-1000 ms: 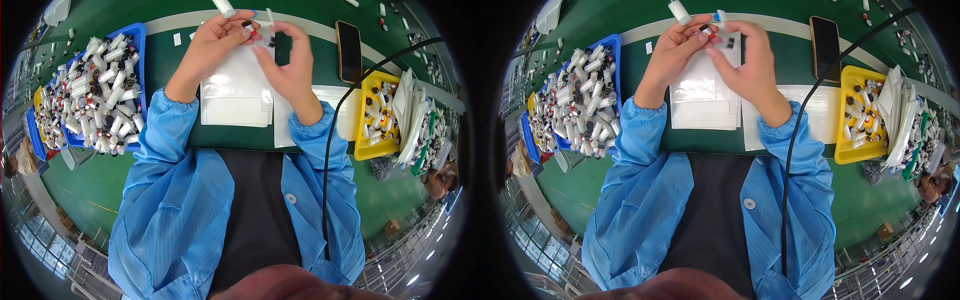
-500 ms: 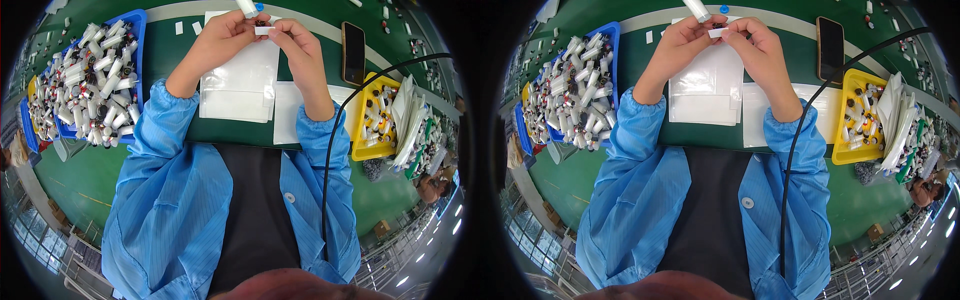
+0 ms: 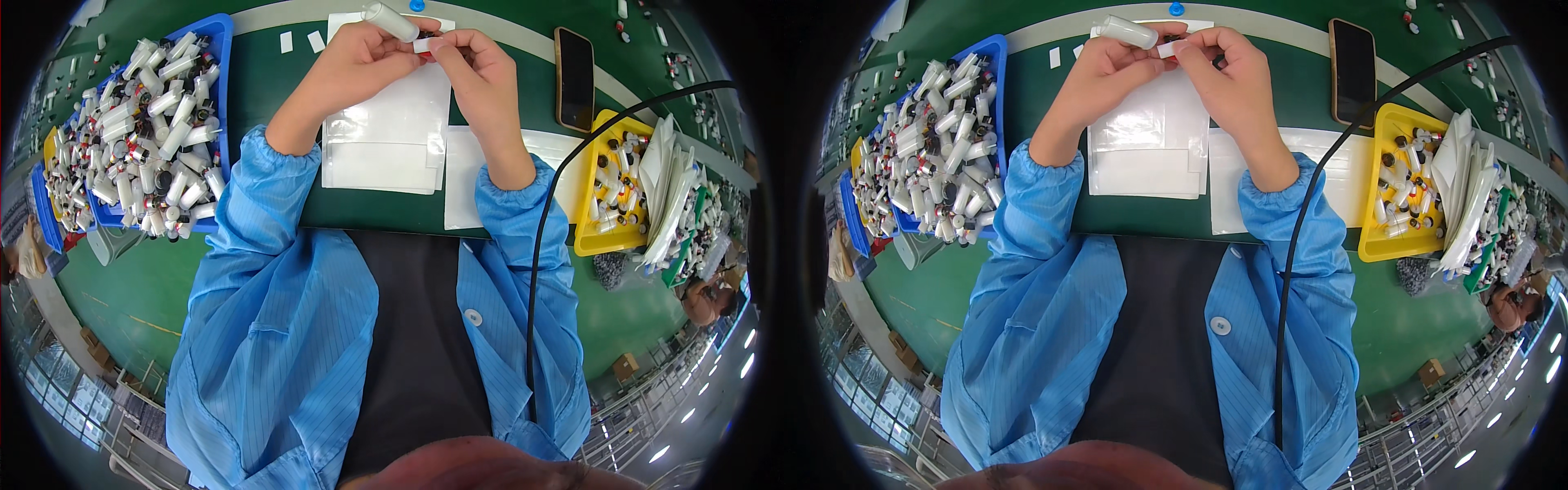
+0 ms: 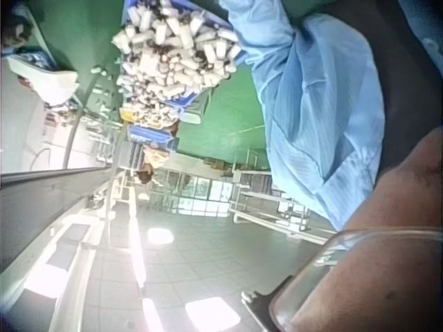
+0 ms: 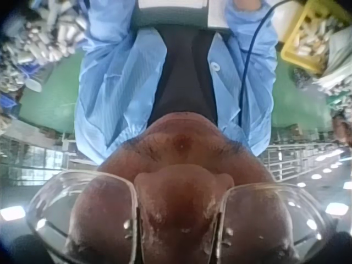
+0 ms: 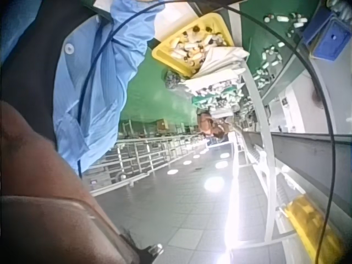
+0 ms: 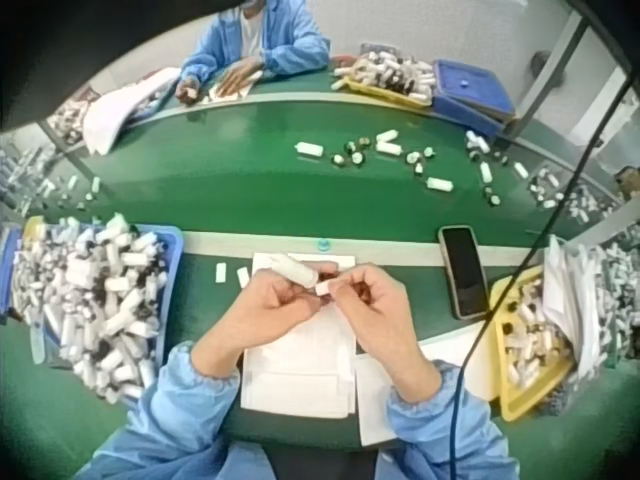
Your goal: Assembling small white tubes with colorful caps on a factory production line.
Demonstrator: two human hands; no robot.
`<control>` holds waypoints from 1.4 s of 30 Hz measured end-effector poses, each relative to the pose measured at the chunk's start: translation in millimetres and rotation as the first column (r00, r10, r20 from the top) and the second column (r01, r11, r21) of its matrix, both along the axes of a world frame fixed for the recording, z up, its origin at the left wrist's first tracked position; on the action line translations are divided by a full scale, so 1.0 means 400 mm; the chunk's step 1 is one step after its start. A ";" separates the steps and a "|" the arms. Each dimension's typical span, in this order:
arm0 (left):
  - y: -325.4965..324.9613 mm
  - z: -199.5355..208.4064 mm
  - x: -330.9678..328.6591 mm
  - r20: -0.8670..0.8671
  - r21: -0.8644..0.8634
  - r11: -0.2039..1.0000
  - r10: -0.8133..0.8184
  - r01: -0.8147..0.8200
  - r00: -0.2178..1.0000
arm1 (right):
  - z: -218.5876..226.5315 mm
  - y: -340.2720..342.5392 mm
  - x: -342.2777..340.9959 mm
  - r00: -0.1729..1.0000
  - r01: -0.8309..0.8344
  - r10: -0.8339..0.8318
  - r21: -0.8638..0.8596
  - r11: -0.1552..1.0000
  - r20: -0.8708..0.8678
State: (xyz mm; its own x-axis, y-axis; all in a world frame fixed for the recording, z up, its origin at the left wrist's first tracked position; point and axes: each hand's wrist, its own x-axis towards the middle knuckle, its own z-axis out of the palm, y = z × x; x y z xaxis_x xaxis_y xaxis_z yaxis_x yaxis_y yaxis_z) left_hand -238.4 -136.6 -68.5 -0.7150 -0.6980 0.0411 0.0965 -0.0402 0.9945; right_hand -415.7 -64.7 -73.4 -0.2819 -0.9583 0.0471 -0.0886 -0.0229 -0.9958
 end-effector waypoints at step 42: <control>-0.633 -0.109 -0.157 0.479 -0.877 0.444 0.844 0.184 0.242 | 0.098 0.289 0.059 0.425 -0.353 0.252 0.097 0.931 -0.869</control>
State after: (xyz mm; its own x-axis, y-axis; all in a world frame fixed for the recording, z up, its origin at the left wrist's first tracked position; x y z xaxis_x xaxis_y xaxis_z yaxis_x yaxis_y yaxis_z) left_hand -301.1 -389.9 -112.1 -0.3410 -0.9012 0.2676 -0.9314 0.3624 0.0335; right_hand -391.9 50.9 -34.3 0.2578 -0.9503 0.1746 -0.8597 -0.3081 -0.4074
